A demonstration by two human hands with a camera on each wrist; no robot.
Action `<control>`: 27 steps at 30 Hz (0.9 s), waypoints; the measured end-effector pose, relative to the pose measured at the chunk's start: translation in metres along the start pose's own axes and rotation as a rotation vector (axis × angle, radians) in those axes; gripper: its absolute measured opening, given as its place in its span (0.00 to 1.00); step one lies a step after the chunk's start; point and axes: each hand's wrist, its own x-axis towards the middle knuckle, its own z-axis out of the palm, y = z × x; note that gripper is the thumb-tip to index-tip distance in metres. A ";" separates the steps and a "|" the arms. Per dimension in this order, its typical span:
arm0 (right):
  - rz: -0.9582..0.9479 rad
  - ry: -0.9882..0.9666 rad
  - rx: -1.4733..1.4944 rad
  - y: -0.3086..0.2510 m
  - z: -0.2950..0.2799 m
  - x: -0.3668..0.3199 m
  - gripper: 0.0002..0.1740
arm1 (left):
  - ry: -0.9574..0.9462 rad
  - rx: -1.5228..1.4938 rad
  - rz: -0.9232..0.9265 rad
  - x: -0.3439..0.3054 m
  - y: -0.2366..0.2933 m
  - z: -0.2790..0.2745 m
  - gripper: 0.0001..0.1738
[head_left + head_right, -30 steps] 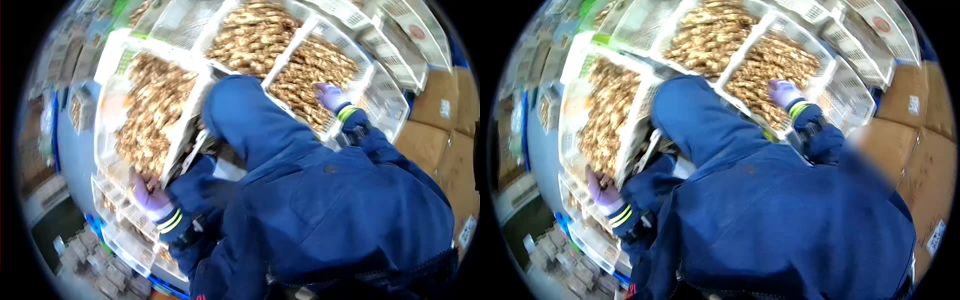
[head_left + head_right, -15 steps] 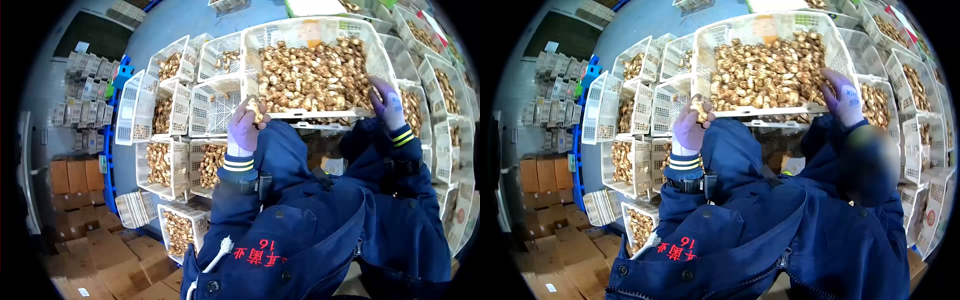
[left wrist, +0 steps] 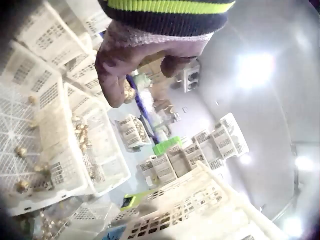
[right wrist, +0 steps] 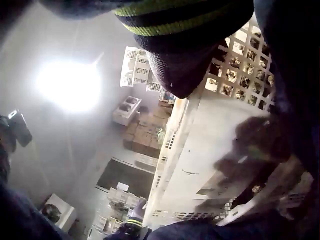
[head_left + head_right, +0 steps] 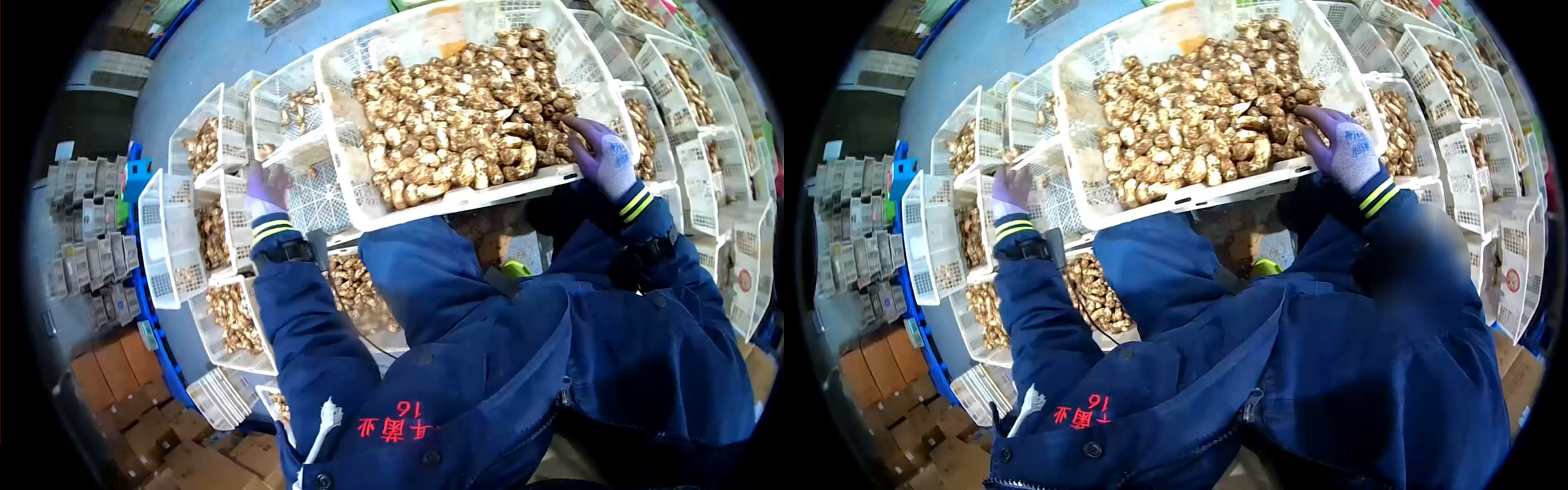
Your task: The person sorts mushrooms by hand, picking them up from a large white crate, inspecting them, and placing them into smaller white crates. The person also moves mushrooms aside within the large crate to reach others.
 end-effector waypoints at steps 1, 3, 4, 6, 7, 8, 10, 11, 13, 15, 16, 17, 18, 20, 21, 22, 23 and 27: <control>-0.010 0.032 0.064 0.000 -0.003 -0.001 0.17 | -0.041 0.304 0.202 -0.013 0.014 0.029 0.24; 0.006 0.108 0.178 -0.001 -0.010 -0.004 0.18 | -0.240 0.596 0.376 -0.063 0.042 0.086 0.24; -0.001 0.192 0.170 0.002 -0.015 -0.005 0.17 | -0.389 0.582 0.339 -0.098 0.055 0.121 0.23; -0.056 0.347 0.141 0.004 -0.030 0.004 0.17 | -0.585 0.716 0.260 -0.144 0.061 0.178 0.22; -0.033 0.376 0.075 0.013 -0.035 0.010 0.17 | -0.710 0.846 0.300 -0.155 0.052 0.199 0.21; -0.062 0.391 -0.015 0.020 -0.039 0.015 0.17 | -0.838 0.974 0.342 -0.161 0.040 0.219 0.20; -0.061 0.351 -0.049 0.039 -0.033 0.016 0.16 | -1.073 1.310 0.360 -0.163 0.003 0.246 0.19; -0.112 0.347 -0.173 0.047 -0.029 0.015 0.16 | -1.063 1.579 0.231 -0.168 -0.011 0.256 0.21; -0.126 0.342 -0.193 0.051 -0.025 0.011 0.17 | -1.237 1.757 0.452 -0.158 -0.049 0.265 0.25; -0.132 0.364 -0.131 0.051 -0.026 0.012 0.17 | -1.341 1.825 0.643 -0.146 -0.077 0.263 0.25; -0.130 0.366 -0.128 0.053 -0.026 0.011 0.17 | -1.358 1.916 0.653 -0.145 -0.082 0.268 0.24; -0.136 0.366 -0.131 0.057 -0.025 0.010 0.17 | -1.342 1.962 0.717 -0.148 -0.085 0.267 0.22; -0.149 0.367 -0.131 0.061 -0.023 0.011 0.17 | -1.307 2.041 0.730 -0.149 -0.086 0.268 0.23; -0.140 0.355 -0.122 0.060 -0.024 0.010 0.17 | -1.305 2.003 0.686 -0.150 -0.080 0.272 0.24; -0.144 0.359 -0.125 0.061 -0.024 0.010 0.17 | -1.254 1.968 0.671 -0.155 -0.076 0.270 0.24; -0.146 0.363 -0.128 0.062 -0.024 0.010 0.17 | -1.186 1.906 0.644 -0.151 -0.077 0.262 0.19; -0.115 0.308 -0.097 0.060 -0.027 0.008 0.19 | -1.139 1.744 0.470 -0.147 -0.071 0.257 0.16; -0.107 0.313 -0.090 0.049 -0.031 0.011 0.18 | -0.952 1.372 0.132 -0.148 -0.060 0.244 0.16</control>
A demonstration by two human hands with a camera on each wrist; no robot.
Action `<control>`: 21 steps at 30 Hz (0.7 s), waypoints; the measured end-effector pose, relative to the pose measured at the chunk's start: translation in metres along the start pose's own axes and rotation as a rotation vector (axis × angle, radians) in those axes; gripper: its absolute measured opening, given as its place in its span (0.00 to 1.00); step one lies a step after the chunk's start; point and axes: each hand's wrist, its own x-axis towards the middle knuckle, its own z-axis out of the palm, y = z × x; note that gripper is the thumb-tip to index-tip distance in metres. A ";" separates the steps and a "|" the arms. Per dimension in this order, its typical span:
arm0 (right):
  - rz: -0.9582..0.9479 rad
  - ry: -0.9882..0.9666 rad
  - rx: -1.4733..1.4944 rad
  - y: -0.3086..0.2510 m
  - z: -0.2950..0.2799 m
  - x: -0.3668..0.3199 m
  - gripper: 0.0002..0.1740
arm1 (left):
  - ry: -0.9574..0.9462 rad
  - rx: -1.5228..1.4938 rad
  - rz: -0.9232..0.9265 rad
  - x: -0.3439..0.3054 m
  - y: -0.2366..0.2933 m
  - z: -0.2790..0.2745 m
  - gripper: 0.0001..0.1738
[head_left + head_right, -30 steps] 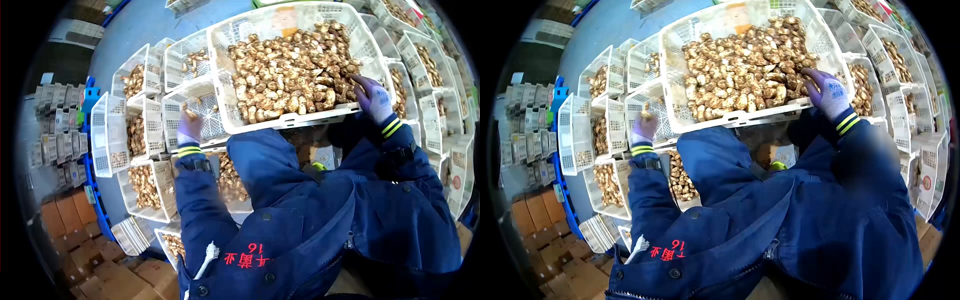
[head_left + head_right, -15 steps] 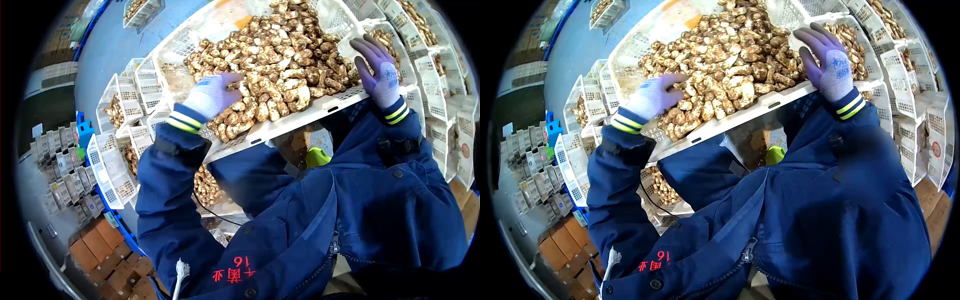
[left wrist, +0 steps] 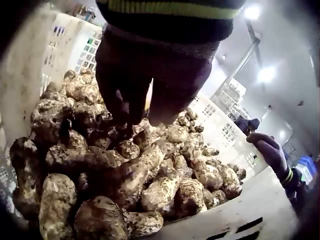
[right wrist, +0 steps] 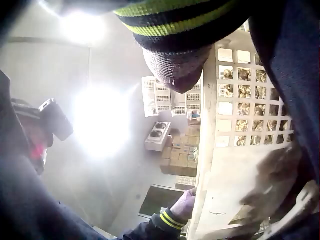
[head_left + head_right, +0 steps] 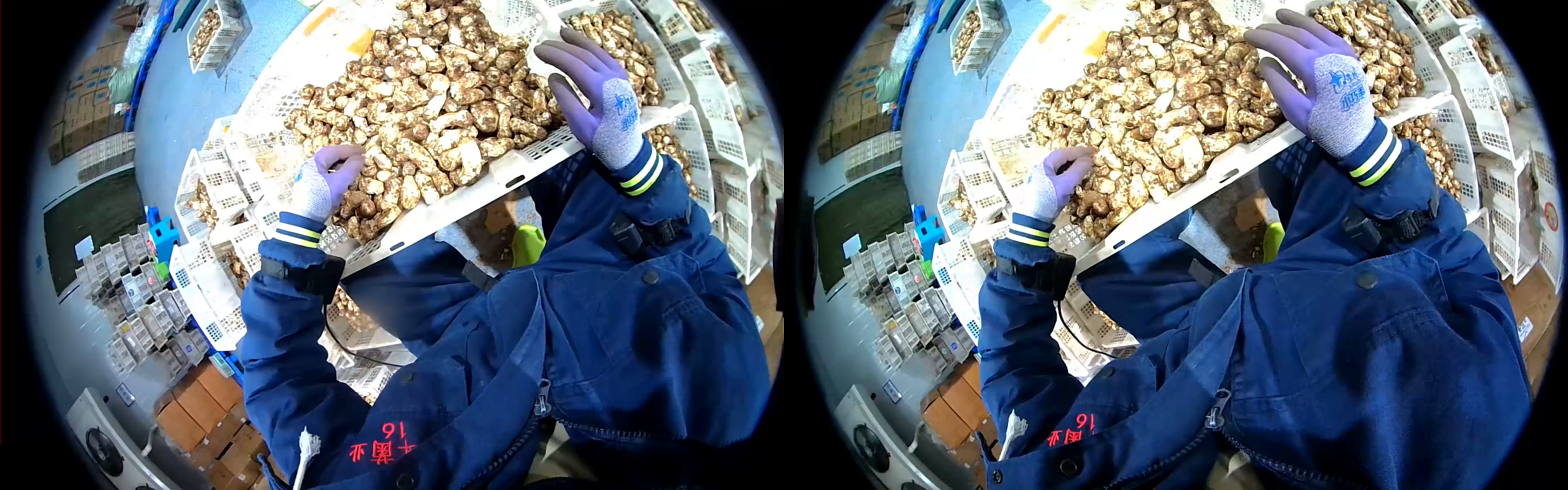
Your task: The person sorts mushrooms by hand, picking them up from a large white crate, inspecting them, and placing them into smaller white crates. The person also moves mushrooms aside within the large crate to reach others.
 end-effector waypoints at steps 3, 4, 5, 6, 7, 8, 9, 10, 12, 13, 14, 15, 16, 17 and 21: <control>0.002 0.010 0.001 -0.001 0.000 -0.001 0.19 | -0.002 0.391 0.023 0.001 0.022 0.005 0.24; -0.001 0.013 0.021 0.000 0.001 -0.001 0.19 | -0.002 0.552 0.180 0.006 0.021 0.012 0.23; 0.000 0.011 0.009 0.000 0.001 -0.001 0.19 | 0.000 0.712 0.339 0.012 0.022 0.019 0.23; 0.003 0.011 -0.004 -0.001 0.001 -0.001 0.19 | -0.035 0.730 0.254 0.019 0.026 0.024 0.20; 0.009 0.012 -0.019 -0.002 0.000 -0.001 0.19 | -0.045 0.745 0.238 0.025 0.024 0.029 0.20; 0.014 -0.013 -0.038 -0.002 -0.001 -0.001 0.19 | -0.052 0.758 0.294 0.027 0.022 0.029 0.19; 0.005 0.003 -0.016 0.000 0.000 -0.001 0.19 | -0.062 0.772 0.350 0.028 0.020 0.028 0.19; 0.016 -0.003 -0.024 0.000 -0.001 -0.002 0.19 | -0.050 0.712 0.387 0.025 0.021 0.025 0.18; 0.032 -0.003 -0.011 0.000 0.000 -0.002 0.19 | 0.018 0.398 0.198 0.014 0.022 0.011 0.12; 0.040 0.005 0.005 0.000 0.001 -0.003 0.19 | 0.110 0.154 0.144 0.009 0.016 0.000 0.08; 0.039 0.006 0.003 -0.001 -0.001 -0.004 0.19 | 0.166 -0.155 0.135 0.004 0.012 -0.009 0.06; 0.036 0.006 -0.005 0.000 -0.001 -0.005 0.19 | 0.086 -0.372 0.130 0.005 -0.015 -0.022 0.12; 0.027 0.005 -0.012 0.001 0.000 -0.005 0.19 | 0.024 -0.445 0.186 0.001 -0.010 -0.025 0.14; 0.016 0.007 -0.021 0.002 0.000 -0.004 0.19 | -0.018 -0.615 0.189 -0.002 -0.005 -0.026 0.18; 0.032 0.003 -0.012 0.000 0.000 -0.003 0.19 | -0.219 -1.172 0.330 0.023 0.001 -0.024 0.29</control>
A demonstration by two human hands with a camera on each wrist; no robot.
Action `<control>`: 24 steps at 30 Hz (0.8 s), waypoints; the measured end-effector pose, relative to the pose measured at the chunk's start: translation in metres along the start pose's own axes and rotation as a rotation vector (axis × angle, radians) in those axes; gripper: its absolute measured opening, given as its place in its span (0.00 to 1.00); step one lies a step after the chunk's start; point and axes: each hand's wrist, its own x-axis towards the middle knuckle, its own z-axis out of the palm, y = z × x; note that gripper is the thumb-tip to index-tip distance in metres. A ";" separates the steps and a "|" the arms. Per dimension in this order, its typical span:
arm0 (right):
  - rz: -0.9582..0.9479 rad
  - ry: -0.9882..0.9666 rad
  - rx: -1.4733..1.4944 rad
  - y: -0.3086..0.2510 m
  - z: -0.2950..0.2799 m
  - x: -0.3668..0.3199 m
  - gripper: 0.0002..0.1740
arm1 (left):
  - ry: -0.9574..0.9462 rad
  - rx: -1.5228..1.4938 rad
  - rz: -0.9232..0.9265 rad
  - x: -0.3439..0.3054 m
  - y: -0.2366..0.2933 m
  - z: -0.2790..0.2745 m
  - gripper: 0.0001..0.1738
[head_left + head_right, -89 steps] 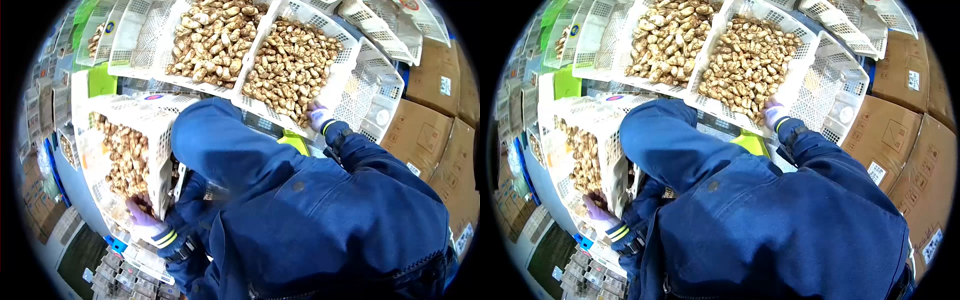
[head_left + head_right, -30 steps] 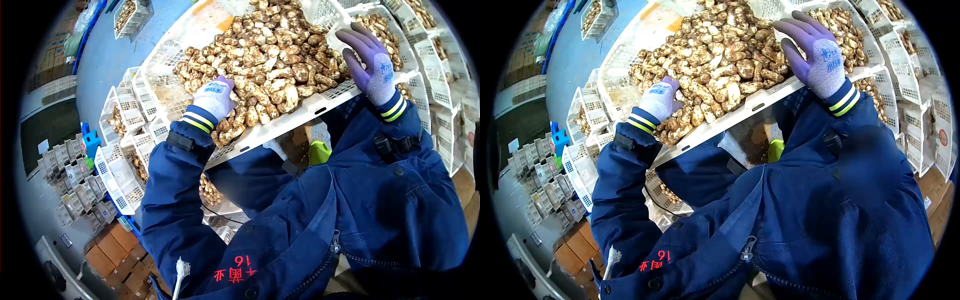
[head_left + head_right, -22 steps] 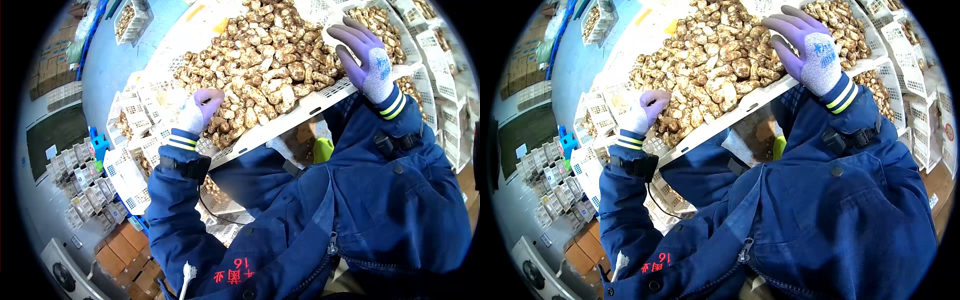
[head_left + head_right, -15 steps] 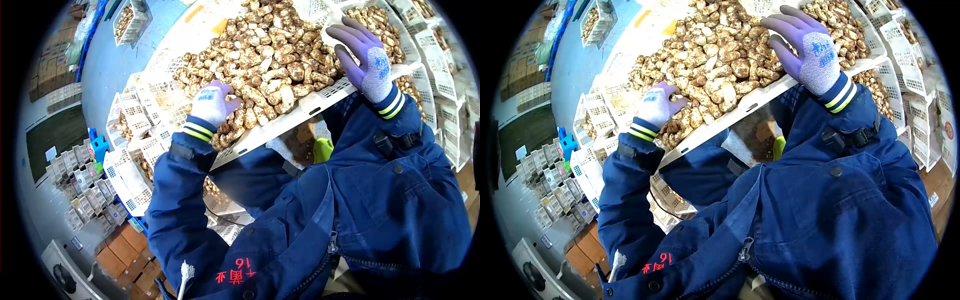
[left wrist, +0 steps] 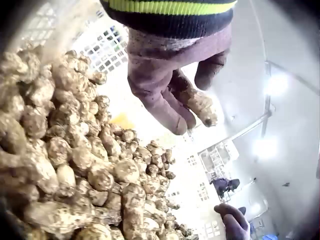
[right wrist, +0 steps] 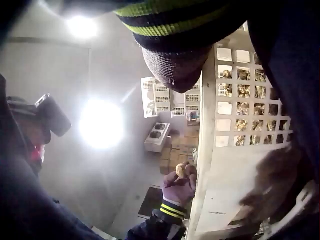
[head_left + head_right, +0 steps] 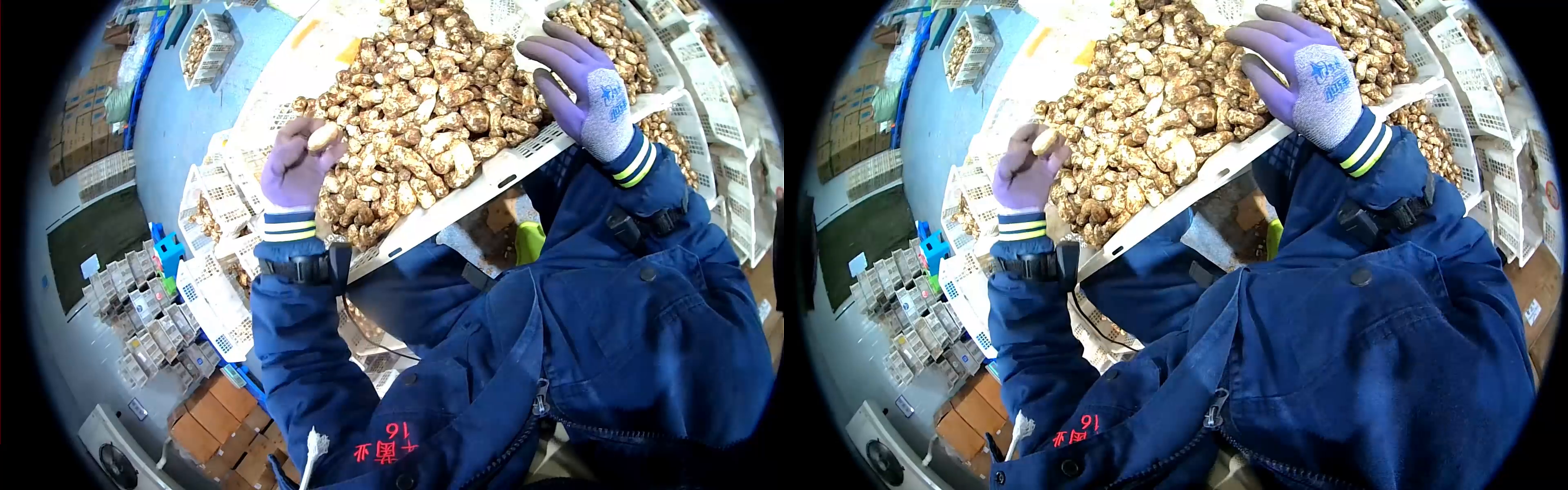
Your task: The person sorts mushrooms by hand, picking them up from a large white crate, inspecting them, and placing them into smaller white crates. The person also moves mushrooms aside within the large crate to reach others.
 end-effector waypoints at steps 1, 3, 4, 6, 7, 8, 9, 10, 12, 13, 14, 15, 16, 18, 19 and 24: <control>-0.012 0.004 -0.013 0.001 0.001 0.000 0.19 | 0.055 0.509 0.209 0.009 -0.008 0.016 0.26; -0.009 -0.013 -0.039 0.001 0.000 0.001 0.19 | -0.018 1.138 0.344 0.028 -0.014 0.015 0.21; -0.007 -0.024 -0.050 0.001 0.000 0.001 0.19 | -0.148 1.256 0.262 0.036 -0.014 0.000 0.18; 0.003 -0.022 -0.042 0.000 -0.001 0.001 0.19 | 0.192 0.917 -0.213 0.042 -0.015 0.049 0.17; 0.006 -0.027 -0.039 0.000 -0.001 0.001 0.19 | 0.165 1.028 -0.276 0.040 -0.016 0.048 0.18; 0.008 -0.031 -0.035 0.000 -0.001 0.001 0.19 | 0.138 1.140 -0.339 0.035 -0.016 0.048 0.18; 0.013 -0.042 -0.044 -0.001 -0.002 0.002 0.20 | 0.148 1.168 -0.462 0.033 -0.015 0.048 0.18; 0.008 -0.034 -0.034 -0.001 -0.001 0.002 0.20 | 0.088 1.261 -0.390 0.030 -0.020 0.046 0.19; -0.005 -0.013 -0.014 0.001 0.001 0.002 0.20 | -0.031 1.444 -0.237 0.023 -0.042 0.040 0.19; -0.007 -0.001 -0.021 0.001 0.001 0.001 0.19 | -0.019 1.474 -0.148 0.023 -0.051 0.042 0.23; 0.000 -0.009 -0.032 0.000 0.000 0.000 0.19 | -0.043 1.510 -0.165 0.021 -0.053 0.044 0.25; 0.007 -0.018 -0.044 -0.001 -0.001 0.000 0.19 | -0.068 1.544 -0.181 0.016 -0.054 0.047 0.26; 0.012 -0.027 -0.052 -0.002 -0.001 0.000 0.19 | -0.089 1.581 -0.199 0.013 -0.052 0.051 0.28; -0.007 -0.014 -0.045 0.000 0.001 0.000 0.19 | -0.104 1.613 -0.114 0.008 -0.057 0.041 0.30; -0.013 -0.006 -0.029 0.000 0.002 0.000 0.19 | -0.075 1.523 -0.210 0.009 -0.055 0.041 0.30; -0.004 -0.012 -0.044 -0.002 -0.002 0.001 0.19 | 0.208 0.937 -0.391 0.005 0.002 0.043 0.25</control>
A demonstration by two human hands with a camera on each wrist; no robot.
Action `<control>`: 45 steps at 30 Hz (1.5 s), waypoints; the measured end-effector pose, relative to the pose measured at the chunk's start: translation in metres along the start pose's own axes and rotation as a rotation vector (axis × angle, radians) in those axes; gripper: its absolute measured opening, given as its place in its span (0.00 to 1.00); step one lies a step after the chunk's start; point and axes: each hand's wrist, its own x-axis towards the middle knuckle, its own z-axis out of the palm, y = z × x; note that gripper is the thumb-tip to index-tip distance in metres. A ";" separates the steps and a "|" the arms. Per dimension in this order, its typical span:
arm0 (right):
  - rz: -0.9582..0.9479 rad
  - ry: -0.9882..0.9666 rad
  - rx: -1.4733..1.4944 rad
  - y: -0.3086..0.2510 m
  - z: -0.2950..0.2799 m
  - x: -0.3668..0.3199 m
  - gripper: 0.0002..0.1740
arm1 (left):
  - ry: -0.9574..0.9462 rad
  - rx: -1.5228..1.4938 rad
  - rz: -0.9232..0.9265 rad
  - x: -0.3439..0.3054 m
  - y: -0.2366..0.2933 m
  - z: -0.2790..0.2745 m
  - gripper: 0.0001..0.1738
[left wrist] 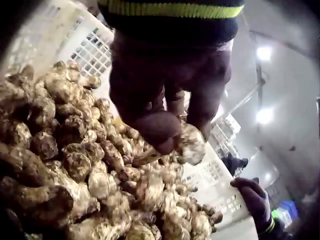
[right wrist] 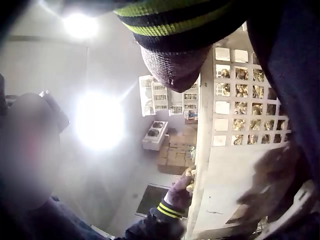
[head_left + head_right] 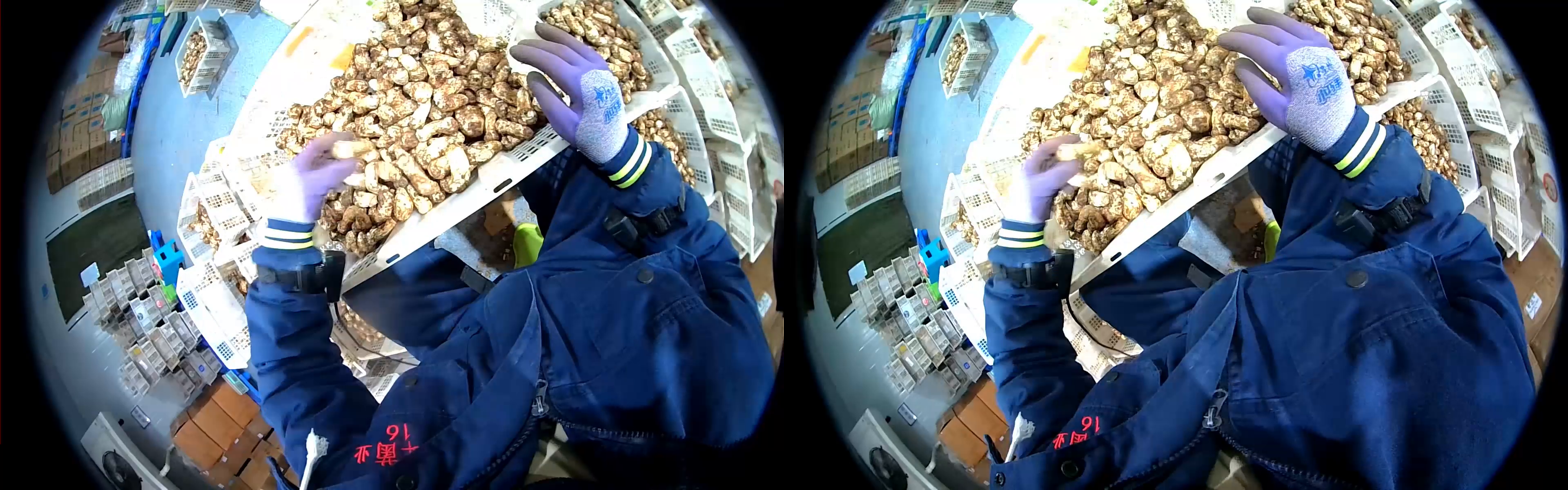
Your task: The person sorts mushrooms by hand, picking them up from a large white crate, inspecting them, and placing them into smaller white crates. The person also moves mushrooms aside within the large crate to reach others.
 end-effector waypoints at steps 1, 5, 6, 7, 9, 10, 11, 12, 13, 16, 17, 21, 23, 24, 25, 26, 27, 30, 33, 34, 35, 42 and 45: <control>-0.001 -0.005 0.013 0.000 0.000 0.000 0.19 | -0.021 -0.318 0.032 -0.006 -0.006 -0.011 0.25; -0.002 0.015 0.048 0.002 0.003 0.001 0.19 | 0.004 -0.784 0.063 -0.021 -0.017 -0.021 0.29; -0.036 0.028 0.051 0.006 0.006 0.001 0.19 | 0.044 -0.783 0.036 -0.024 -0.011 -0.019 0.31; -0.027 0.015 0.054 0.004 0.006 0.001 0.19 | -0.009 -0.838 0.047 -0.019 -0.020 -0.024 0.33; -0.017 -0.005 0.042 0.003 0.003 0.002 0.19 | -0.160 -1.079 0.039 -0.008 -0.036 -0.030 0.33; -0.015 -0.009 0.034 0.002 0.002 0.002 0.18 | -0.230 -1.246 0.019 -0.005 -0.036 -0.029 0.33; -0.013 -0.012 0.028 0.002 0.003 0.002 0.18 | -0.115 -1.161 0.019 -0.005 -0.037 -0.028 0.30; -0.015 -0.007 0.037 0.001 0.003 0.003 0.18 | -0.096 -1.124 0.004 -0.005 -0.036 -0.029 0.32; -0.016 -0.002 0.046 0.001 0.003 0.003 0.18 | -0.077 -1.087 -0.012 -0.006 -0.031 -0.029 0.34; -0.010 0.004 0.039 0.000 0.002 0.003 0.18 | -0.301 -1.233 0.090 -0.001 -0.024 -0.022 0.44; -0.007 0.003 0.040 -0.001 0.002 0.003 0.18 | -0.372 -1.253 0.118 0.004 -0.024 -0.019 0.43; -0.006 -0.017 0.033 0.001 0.002 0.002 0.19 | -0.334 -0.818 0.144 0.023 -0.010 0.000 0.28; -0.005 -0.024 0.029 0.001 0.002 0.002 0.19 | -0.067 -0.226 0.098 0.030 0.011 0.015 0.21; -0.008 -0.025 0.026 0.001 0.002 0.002 0.19 | 0.009 0.097 0.010 0.040 0.007 0.020 0.21; -0.012 -0.026 0.024 0.001 0.002 0.002 0.19 | 0.038 0.374 0.084 0.048 0.000 0.026 0.21; -0.017 -0.025 0.020 0.002 0.002 0.003 0.19 | 0.068 0.651 0.159 0.055 -0.008 0.032 0.21; -0.020 -0.015 0.017 0.001 0.000 0.003 0.19 | 0.081 0.670 0.194 0.062 -0.020 0.041 0.24; -0.009 -0.018 0.018 0.000 0.001 0.003 0.19 | 0.050 0.827 0.397 0.065 -0.034 0.049 0.24; -0.006 -0.015 -0.002 -0.001 0.001 0.004 0.18 | -0.110 0.778 0.192 0.054 -0.014 0.042 0.23; -0.001 -0.013 -0.012 -0.001 0.001 0.002 0.18 | -0.163 0.830 0.137 0.048 -0.001 0.042 0.21; -0.002 -0.001 -0.018 -0.001 0.001 0.001 0.18 | -0.175 0.831 0.102 0.044 0.007 0.044 0.20; 0.003 -0.010 0.010 0.004 0.001 -0.001 0.19 | -0.044 -0.085 0.064 0.026 0.030 0.028 0.16; -0.024 0.021 0.037 0.006 0.004 0.000 0.19 | -0.015 0.370 0.428 0.043 0.045 0.062 0.20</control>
